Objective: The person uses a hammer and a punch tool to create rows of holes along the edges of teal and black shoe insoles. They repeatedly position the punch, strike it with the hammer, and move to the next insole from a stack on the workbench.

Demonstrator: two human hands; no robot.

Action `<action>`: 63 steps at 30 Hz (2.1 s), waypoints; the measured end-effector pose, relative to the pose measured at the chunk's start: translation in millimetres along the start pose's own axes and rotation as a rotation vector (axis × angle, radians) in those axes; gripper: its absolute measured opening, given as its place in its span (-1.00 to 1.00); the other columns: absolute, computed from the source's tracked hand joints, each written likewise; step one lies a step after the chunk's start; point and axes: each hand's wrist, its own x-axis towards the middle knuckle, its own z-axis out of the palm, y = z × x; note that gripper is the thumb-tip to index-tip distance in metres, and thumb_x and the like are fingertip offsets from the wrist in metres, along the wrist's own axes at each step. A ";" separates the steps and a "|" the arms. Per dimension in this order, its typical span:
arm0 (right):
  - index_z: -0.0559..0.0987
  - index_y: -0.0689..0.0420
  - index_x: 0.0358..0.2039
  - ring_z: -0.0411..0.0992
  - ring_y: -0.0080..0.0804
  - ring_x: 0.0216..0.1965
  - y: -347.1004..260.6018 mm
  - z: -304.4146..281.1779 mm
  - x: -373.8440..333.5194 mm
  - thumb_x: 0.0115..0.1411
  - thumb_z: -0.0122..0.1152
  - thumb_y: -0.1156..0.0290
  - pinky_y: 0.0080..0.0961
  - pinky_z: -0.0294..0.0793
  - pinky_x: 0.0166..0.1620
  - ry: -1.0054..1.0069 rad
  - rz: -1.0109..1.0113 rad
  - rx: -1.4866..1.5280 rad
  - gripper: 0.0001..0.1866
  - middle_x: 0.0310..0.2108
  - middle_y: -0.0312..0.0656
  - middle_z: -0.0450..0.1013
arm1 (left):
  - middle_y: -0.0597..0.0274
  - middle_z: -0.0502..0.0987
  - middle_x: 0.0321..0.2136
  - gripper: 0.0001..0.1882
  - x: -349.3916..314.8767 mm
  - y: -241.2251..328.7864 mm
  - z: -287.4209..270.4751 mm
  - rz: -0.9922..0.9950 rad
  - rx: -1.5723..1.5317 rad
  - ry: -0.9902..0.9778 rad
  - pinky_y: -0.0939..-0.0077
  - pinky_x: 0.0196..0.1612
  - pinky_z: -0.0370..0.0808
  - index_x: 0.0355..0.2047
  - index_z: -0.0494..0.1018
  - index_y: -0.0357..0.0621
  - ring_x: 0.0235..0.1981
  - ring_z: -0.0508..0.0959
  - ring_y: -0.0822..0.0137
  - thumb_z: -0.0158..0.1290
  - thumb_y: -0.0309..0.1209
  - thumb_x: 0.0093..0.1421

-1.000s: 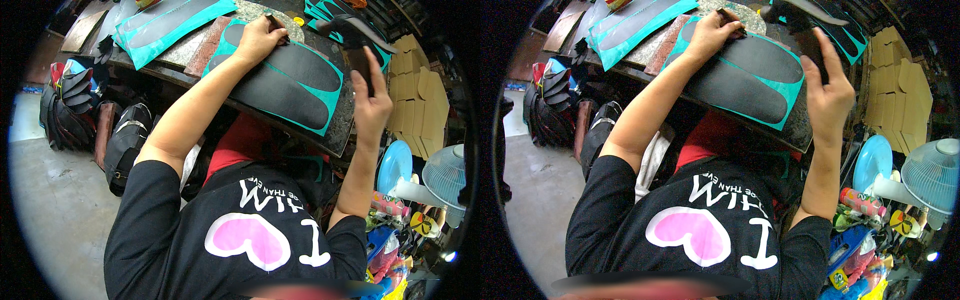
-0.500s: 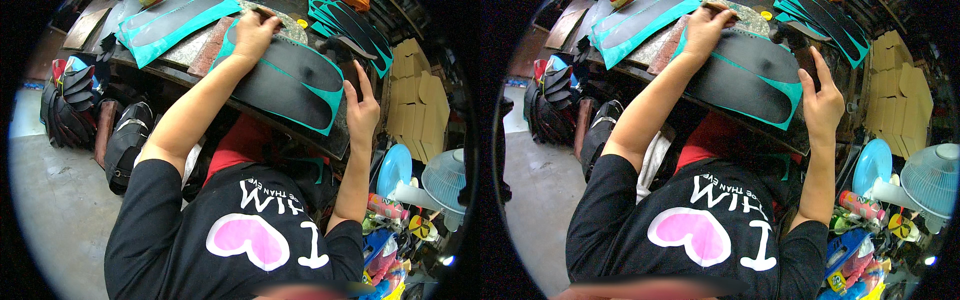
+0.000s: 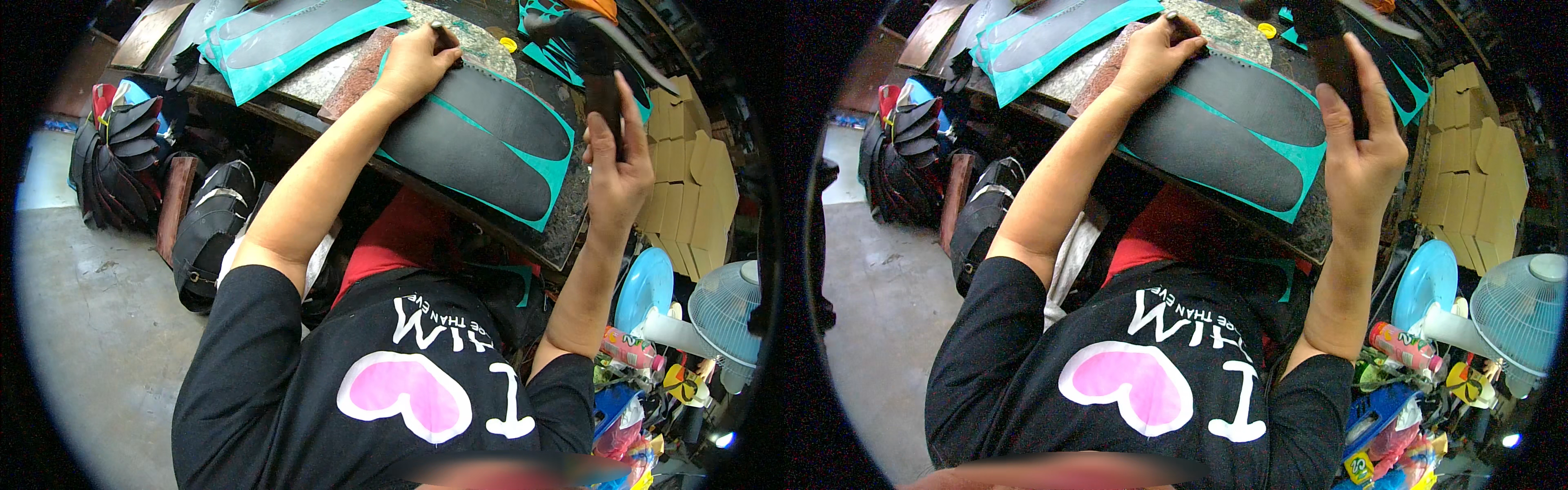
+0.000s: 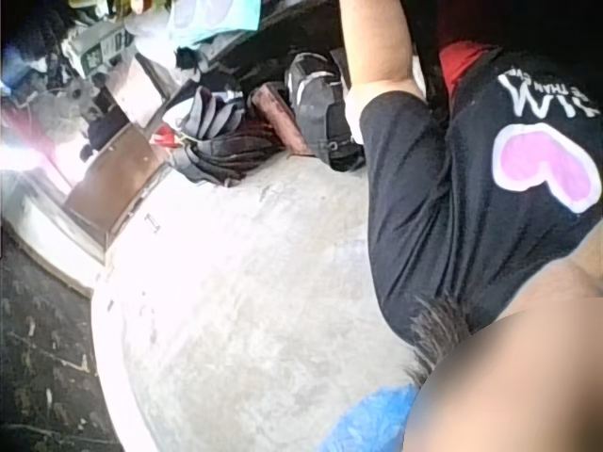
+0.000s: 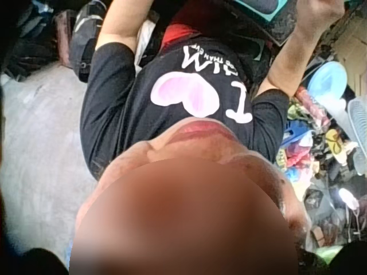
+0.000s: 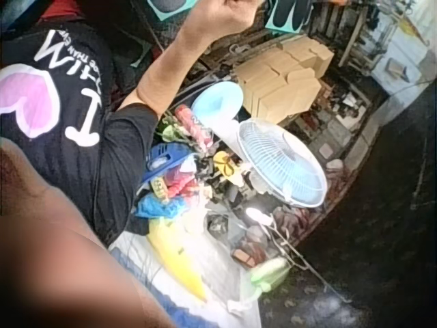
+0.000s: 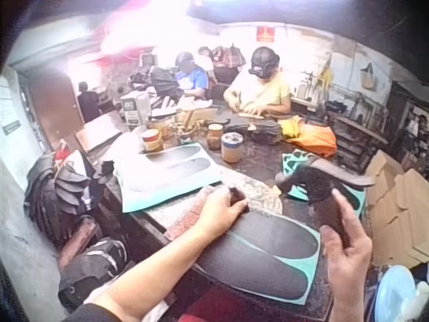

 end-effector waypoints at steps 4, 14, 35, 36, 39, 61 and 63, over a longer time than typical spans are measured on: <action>0.47 -0.03 0.24 0.53 -0.31 0.06 6.5 15.7 -1.3 0.26 0.28 0.38 -0.41 0.50 0.07 -0.016 -0.201 -0.088 -0.49 0.09 -0.11 0.53 | -0.09 0.60 -0.44 -0.82 -4.5 17.4 5.7 0.351 0.394 -0.047 0.13 -0.28 0.57 -0.25 0.47 -0.11 -0.34 0.62 -0.13 0.19 -0.37 0.19; 0.53 -0.07 0.20 0.56 -0.55 -0.10 10.5 -6.4 -2.7 0.26 0.30 0.33 -0.52 0.50 -0.04 -0.054 0.058 -0.175 -0.53 0.05 -0.16 0.56 | -0.05 0.65 -0.40 -0.79 0.9 6.0 8.3 -0.154 -0.039 -0.010 0.25 -0.23 0.59 -0.32 0.58 -0.23 -0.34 0.67 0.02 0.24 -0.35 0.11; 0.48 -0.02 0.23 0.57 -0.37 -0.01 6.3 9.5 -3.2 0.25 0.31 0.41 -0.45 0.50 0.03 0.030 -0.336 -0.150 -0.48 0.07 -0.17 0.56 | -0.05 0.63 -0.44 -0.80 6.1 15.8 25.0 0.309 0.246 -0.093 0.22 -0.23 0.58 -0.35 0.54 -0.22 -0.36 0.65 -0.05 0.23 -0.35 0.12; 0.49 -0.13 0.22 0.58 -0.20 -0.01 9.6 7.8 -6.1 0.25 0.30 0.30 -0.39 0.53 -0.02 -0.125 -0.220 -0.368 -0.50 0.04 -0.11 0.55 | -0.05 0.62 -0.44 -0.81 4.6 18.1 27.0 0.348 0.363 -0.118 0.21 -0.22 0.58 -0.35 0.54 -0.22 -0.36 0.65 -0.05 0.23 -0.36 0.12; 0.51 -0.26 0.19 0.59 -0.12 -0.08 23.6 2.3 -9.5 0.25 0.28 0.14 -0.35 0.55 -0.09 -0.056 -0.001 -0.476 -0.52 -0.04 -0.08 0.58 | -0.10 0.62 -0.46 -0.81 3.7 17.9 30.1 0.310 0.325 -0.012 0.24 -0.26 0.59 -0.34 0.55 -0.22 -0.39 0.65 -0.03 0.21 -0.36 0.13; 0.46 0.04 0.25 0.59 -0.41 -0.11 -0.5 -17.9 -10.0 0.25 0.29 0.44 -0.44 0.54 -0.11 0.118 -0.078 -0.077 -0.47 0.06 -0.18 0.56 | -0.05 0.60 -0.44 -0.81 -2.0 27.5 30.1 0.384 0.239 -0.100 0.16 -0.28 0.56 -0.24 0.44 -0.12 -0.36 0.62 -0.09 0.18 -0.35 0.22; 0.44 -0.03 0.26 0.61 -0.27 -0.12 10.0 -5.9 -11.4 0.26 0.28 0.37 -0.37 0.56 -0.15 0.031 -0.249 -0.221 -0.46 0.05 -0.12 0.55 | -0.07 0.58 -0.49 -0.78 -5.7 32.1 35.7 0.459 0.280 -0.112 0.06 -0.27 0.55 -0.20 0.44 -0.15 -0.36 0.62 -0.13 0.16 -0.39 0.18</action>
